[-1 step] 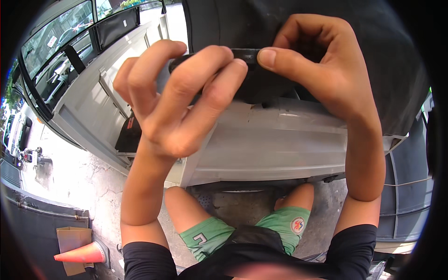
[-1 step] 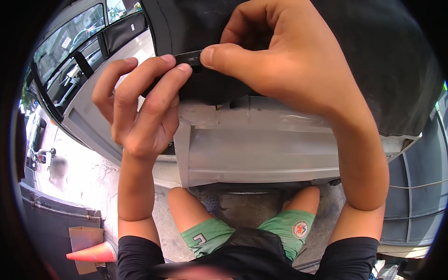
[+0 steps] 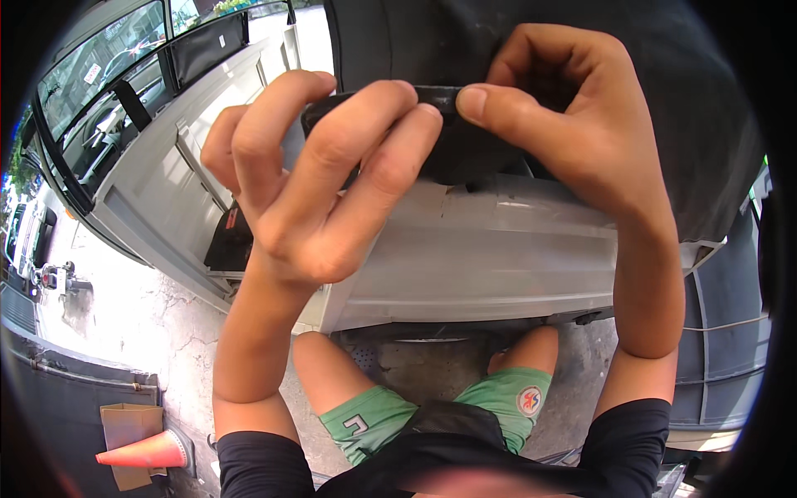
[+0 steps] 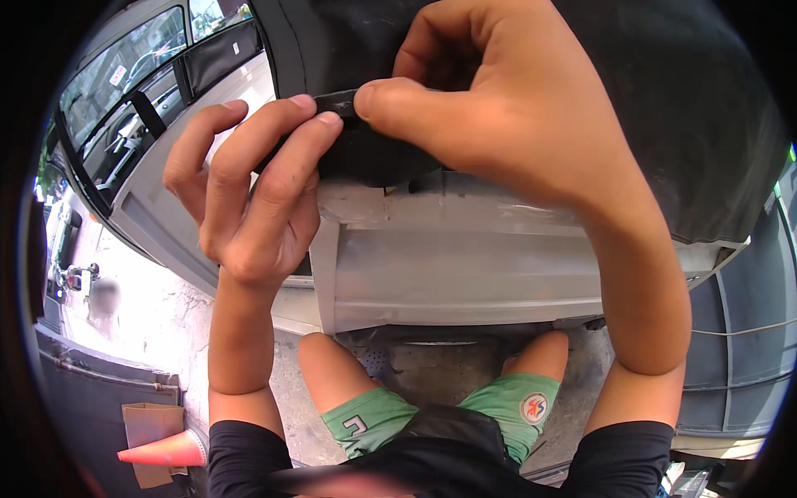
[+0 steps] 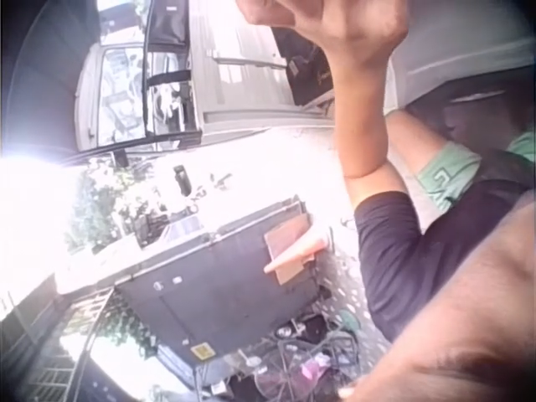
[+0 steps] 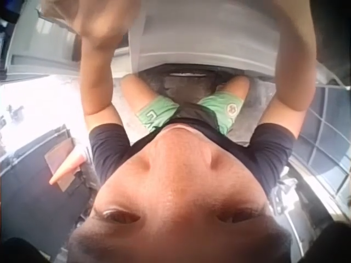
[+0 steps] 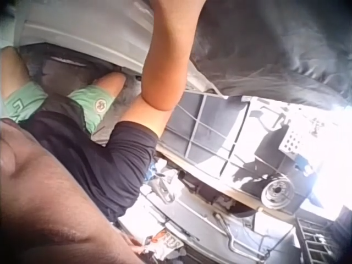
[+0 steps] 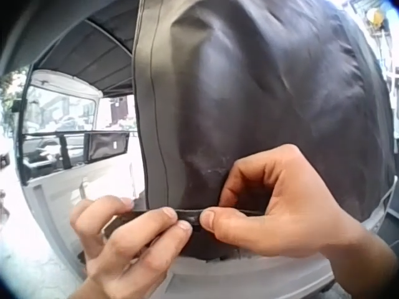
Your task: Repairing a canvas cover on a vehicle by cutting holes and installing grommets.
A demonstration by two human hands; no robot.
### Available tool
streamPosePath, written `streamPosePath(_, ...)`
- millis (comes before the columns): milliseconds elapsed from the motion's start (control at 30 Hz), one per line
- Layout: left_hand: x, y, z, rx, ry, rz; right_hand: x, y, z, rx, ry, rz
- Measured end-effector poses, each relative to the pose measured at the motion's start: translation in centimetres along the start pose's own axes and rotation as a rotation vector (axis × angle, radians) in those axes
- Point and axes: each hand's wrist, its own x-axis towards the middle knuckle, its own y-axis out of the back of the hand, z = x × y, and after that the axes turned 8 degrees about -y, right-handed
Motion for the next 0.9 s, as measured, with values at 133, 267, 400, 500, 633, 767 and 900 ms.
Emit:
streamPosePath(133,0.1,0.0,0.2,0.006,0.027,-0.044,-0.1,-0.7,-0.7,-0.056,0.010,0.039)
streamPosePath(267,0.1,-0.4,0.0,-0.042,0.002,-0.004,-0.4,-0.4,-0.8,-0.094,0.037,0.070)
streamPosePath(400,-0.3,-0.5,-0.4,-0.094,-0.016,-0.021,-0.4,-1.1,-0.9,-0.033,-0.025,0.095)
streamPosePath(500,-0.1,-0.3,-0.7,-0.121,-0.030,-0.038,-0.7,-1.7,-2.1,-0.076,-0.012,0.148)
streamPosePath(633,-0.3,0.4,-1.0,-0.127,-0.068,-0.131,-0.6,-1.4,-2.1,-0.146,0.009,0.143)
streamPosePath(767,-0.5,0.5,-1.2,-0.148,-0.071,-0.134,-0.4,-1.2,-1.6,-0.153,0.041,0.147)
streamPosePath(900,-0.8,0.1,-1.0,-0.153,-0.078,-0.116,-0.6,-0.9,-1.6,0.031,-0.162,0.087)
